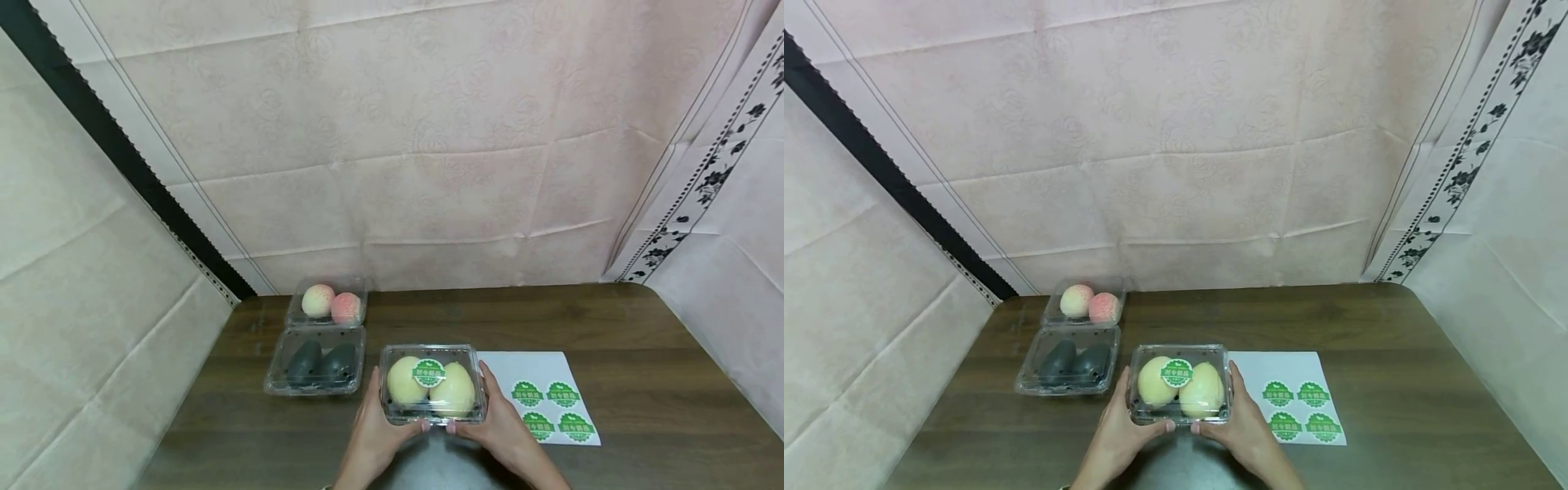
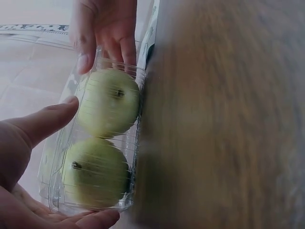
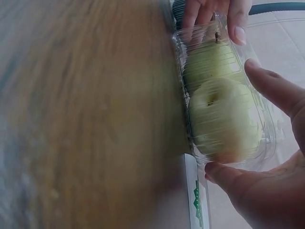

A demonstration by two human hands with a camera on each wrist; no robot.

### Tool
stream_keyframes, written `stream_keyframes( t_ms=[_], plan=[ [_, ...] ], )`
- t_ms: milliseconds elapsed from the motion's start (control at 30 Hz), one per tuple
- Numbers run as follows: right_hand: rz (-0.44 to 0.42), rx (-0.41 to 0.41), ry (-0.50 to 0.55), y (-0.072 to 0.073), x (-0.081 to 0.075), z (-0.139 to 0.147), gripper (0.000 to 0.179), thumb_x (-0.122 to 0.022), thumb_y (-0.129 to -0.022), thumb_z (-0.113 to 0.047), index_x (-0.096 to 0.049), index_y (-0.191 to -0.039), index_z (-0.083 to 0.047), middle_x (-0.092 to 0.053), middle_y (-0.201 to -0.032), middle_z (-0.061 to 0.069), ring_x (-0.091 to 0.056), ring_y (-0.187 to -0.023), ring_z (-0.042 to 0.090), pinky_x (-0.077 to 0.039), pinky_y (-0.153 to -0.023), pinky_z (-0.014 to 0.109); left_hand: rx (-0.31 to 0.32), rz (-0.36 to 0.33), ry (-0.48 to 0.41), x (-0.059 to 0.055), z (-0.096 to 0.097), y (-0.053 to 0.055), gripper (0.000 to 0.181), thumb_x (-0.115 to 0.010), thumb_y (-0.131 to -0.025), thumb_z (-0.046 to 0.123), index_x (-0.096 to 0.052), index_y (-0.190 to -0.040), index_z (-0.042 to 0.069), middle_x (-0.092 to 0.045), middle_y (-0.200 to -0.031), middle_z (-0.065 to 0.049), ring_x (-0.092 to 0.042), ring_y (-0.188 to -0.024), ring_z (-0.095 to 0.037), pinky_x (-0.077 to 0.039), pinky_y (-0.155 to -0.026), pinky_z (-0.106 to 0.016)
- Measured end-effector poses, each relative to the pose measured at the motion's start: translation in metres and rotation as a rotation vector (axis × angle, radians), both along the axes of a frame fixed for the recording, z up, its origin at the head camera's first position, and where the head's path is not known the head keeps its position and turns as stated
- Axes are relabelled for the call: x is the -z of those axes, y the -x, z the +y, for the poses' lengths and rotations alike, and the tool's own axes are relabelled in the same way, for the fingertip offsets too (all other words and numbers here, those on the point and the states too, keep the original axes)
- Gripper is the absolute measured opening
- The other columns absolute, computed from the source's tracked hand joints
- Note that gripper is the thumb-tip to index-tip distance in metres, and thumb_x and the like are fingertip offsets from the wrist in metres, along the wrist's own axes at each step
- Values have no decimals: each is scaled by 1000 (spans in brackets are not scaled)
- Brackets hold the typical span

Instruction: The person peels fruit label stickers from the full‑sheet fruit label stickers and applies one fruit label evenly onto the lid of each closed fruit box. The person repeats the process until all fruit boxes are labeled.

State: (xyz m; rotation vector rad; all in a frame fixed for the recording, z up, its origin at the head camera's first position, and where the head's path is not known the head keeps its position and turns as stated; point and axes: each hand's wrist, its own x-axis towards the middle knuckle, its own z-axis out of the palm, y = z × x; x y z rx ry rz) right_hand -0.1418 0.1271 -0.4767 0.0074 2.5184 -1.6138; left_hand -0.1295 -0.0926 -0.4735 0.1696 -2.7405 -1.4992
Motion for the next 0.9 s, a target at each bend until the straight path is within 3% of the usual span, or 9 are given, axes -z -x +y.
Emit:
stream_keyframes(
  t_ms=[900],
  plan=[
    [-11, 8, -70, 5, -1, 1, 128, -94, -63, -41, -15, -157, -3, -38, -150, 32, -42, -135, 44, -35, -108, 61, -36, 9, -24, -2, 3, 4, 128, -97, -58, 36, -22, -155, -1, -39, -150, -30, -40, -136, -46, -35, -108, -62]
  ],
)
